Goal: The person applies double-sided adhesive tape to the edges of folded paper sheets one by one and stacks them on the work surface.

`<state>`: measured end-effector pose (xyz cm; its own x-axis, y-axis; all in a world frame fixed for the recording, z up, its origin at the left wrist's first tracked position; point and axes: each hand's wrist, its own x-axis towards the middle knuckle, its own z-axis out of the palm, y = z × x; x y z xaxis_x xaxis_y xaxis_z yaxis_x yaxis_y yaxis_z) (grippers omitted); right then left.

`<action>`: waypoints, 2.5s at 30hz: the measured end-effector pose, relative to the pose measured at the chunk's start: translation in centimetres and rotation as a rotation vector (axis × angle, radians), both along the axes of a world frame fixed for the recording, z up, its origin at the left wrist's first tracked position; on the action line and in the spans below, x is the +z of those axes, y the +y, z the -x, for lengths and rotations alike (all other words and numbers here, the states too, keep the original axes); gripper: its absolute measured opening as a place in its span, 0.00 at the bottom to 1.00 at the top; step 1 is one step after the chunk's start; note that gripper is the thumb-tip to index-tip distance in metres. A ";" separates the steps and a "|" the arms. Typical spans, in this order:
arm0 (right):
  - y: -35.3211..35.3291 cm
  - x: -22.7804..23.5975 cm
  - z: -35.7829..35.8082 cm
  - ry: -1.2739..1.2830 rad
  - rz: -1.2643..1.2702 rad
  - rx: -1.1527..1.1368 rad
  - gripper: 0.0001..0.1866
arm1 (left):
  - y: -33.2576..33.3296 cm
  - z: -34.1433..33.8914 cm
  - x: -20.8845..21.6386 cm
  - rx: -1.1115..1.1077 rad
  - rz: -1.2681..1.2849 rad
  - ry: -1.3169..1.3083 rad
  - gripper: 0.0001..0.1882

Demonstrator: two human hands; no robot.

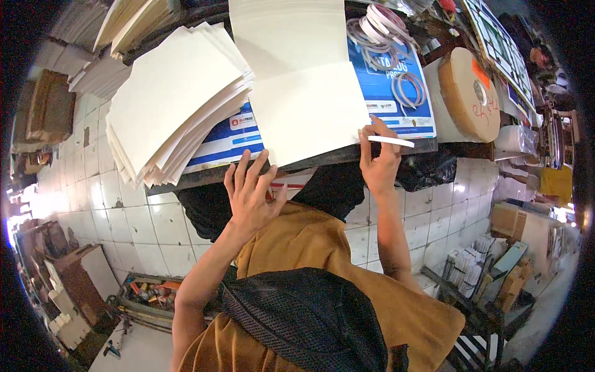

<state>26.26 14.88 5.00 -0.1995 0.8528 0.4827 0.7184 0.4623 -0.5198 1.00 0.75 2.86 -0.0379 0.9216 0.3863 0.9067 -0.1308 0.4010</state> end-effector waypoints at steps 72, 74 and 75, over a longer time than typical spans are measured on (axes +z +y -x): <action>-6.2 3.8 -0.7 0.826 0.262 -0.092 0.27 | 10.8 -7.0 3.7 -0.105 0.213 0.031 0.37; -5.1 2.8 0.6 0.762 0.292 0.018 0.26 | 9.1 -6.4 5.0 -0.088 0.094 -0.267 0.36; -4.5 1.9 1.5 0.733 0.299 0.067 0.26 | 7.9 -5.5 5.1 -0.084 0.093 -0.268 0.36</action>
